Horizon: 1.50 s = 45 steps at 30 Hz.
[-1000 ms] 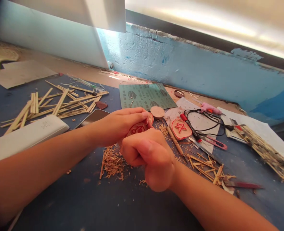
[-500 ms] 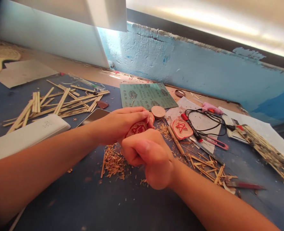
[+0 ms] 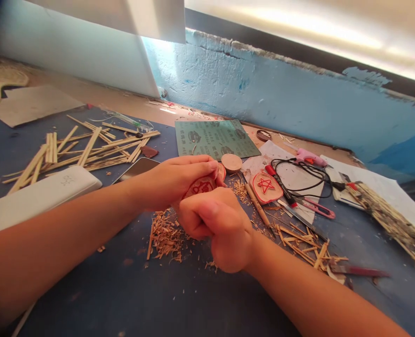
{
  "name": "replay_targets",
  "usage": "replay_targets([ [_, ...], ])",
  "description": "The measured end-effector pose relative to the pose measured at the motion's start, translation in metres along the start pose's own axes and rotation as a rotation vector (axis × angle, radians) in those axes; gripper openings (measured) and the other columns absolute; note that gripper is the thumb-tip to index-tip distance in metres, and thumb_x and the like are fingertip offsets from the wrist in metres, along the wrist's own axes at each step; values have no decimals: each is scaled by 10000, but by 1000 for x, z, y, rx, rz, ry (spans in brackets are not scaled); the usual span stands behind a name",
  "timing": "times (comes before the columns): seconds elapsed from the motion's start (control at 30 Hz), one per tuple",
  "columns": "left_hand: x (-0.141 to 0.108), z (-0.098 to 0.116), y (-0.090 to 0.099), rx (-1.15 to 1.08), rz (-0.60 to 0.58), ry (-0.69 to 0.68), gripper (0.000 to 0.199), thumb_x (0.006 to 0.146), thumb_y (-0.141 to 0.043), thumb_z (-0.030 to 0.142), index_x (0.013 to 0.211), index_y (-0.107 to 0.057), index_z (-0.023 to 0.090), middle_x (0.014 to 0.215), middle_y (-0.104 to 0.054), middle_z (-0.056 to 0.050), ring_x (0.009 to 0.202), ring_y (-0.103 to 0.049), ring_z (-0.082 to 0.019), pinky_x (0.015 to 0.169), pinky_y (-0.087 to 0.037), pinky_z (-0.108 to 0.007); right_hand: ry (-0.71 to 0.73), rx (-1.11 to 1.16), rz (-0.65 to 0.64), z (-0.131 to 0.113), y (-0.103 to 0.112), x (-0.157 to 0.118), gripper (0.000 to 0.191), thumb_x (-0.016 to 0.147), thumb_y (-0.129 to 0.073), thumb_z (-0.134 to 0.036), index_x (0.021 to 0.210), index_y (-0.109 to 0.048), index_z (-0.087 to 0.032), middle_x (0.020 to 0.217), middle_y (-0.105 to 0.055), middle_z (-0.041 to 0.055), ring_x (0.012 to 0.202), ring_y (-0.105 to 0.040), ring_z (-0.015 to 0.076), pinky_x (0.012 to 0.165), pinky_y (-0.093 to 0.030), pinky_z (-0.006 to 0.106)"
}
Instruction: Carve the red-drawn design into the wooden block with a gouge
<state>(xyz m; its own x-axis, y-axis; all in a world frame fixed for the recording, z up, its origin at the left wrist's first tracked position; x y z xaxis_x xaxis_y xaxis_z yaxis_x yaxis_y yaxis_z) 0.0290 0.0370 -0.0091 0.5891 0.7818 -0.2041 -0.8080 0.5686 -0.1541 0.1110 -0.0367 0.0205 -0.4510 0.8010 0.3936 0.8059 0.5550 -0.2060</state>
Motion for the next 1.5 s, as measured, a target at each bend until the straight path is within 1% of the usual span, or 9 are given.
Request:
replay_targets([
  [0.1, 0, 1, -1, -8, 1, -1, 304, 1082, -525, 259, 818, -658, 187, 852, -653, -5, 802, -598, -157, 788, -462, -290, -134, -72, 22, 7, 1, -1, 470, 1041, -476, -362, 620, -300, -254, 576, -275, -43, 546, -296, 142, 619, -309, 372],
  [0.23, 0, 2, -1, 30, -1, -32, 291, 1074, -542, 266, 821, -666, 192, 860, -656, -6, 833, -596, -169, 829, -464, -302, -20, 5, -1, 0, -2, -1, 511, 988, -521, -496, 604, -286, -256, 540, -241, -53, 503, -222, 128, 560, -262, 363],
  [0.37, 1, 0, -1, 6, 1, -7, 330, 1083, -515, 257, 788, -644, 186, 861, -652, -15, 823, -593, -168, 816, -470, -309, -97, -40, 10, 2, -3, -3, 516, 1035, -487, -474, 619, -285, -243, 574, -245, -47, 551, -262, 133, 610, -276, 367],
  [0.43, 1, 1, -1, 6, -6, -25, 329, 1079, -521, 248, 780, -643, 186, 871, -657, -16, 845, -602, -167, 836, -478, -306, -2, 10, -15, -2, -4, -2, 516, 1022, -508, -461, 602, -307, -239, 537, -277, -44, 507, -231, 121, 555, -230, 352],
  [0.57, 0, -1, 1, 29, 0, -20, 316, 1074, -538, 278, 799, -664, 186, 869, -655, -17, 823, -595, -168, 804, -477, -304, -121, -50, 6, 4, -4, -2, 523, 1012, -523, -492, 620, -282, -242, 557, -253, -48, 521, -271, 125, 585, -264, 366],
  [0.7, 1, -1, 1, 28, -15, -39, 305, 1067, -542, 287, 809, -667, 183, 900, -672, -32, 850, -609, -175, 812, -487, -298, -1, -23, -11, 0, -6, -2, 534, 1018, -511, -485, 604, -282, -238, 525, -252, -51, 482, -211, 114, 545, -214, 358],
  [0.83, 2, -1, 0, 16, -19, -30, 309, 1075, -526, 265, 807, -655, 179, 873, -656, -19, 828, -597, -164, 803, -473, -295, -112, -34, 33, 8, -3, -2, 505, 1017, -509, -412, 599, -283, -239, 543, -263, -44, 531, -256, 130, 591, -238, 367],
  [0.9, 1, 0, 0, 24, -15, -40, 310, 1075, -526, 258, 803, -653, 180, 883, -666, -17, 845, -602, -164, 835, -476, -296, -8, 46, 23, 4, -3, -1, 513, 989, -526, -473, 599, -285, -244, 525, -259, -52, 492, -228, 116, 549, -226, 352],
  [1.5, 0, -1, 0, 38, -3, -20, 311, 1090, -526, 283, 827, -656, 179, 888, -665, -19, 838, -597, -165, 791, -461, -297, -110, -108, 14, 6, -6, -4, 529, 1016, -510, -463, 600, -270, -239, 539, -264, -47, 537, -258, 127, 626, -281, 377],
])
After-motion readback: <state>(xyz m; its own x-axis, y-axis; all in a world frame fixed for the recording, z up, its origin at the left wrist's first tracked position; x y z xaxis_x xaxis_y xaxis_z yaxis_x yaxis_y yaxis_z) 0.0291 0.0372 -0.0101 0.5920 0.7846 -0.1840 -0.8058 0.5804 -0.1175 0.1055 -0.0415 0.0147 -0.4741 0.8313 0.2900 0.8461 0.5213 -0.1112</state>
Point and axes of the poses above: each hand's wrist, its own x-axis towards the middle knuckle, its own y-axis out of the back of the hand, z = x × y, the point moved 5 cm from there along x, towards the middle knuckle
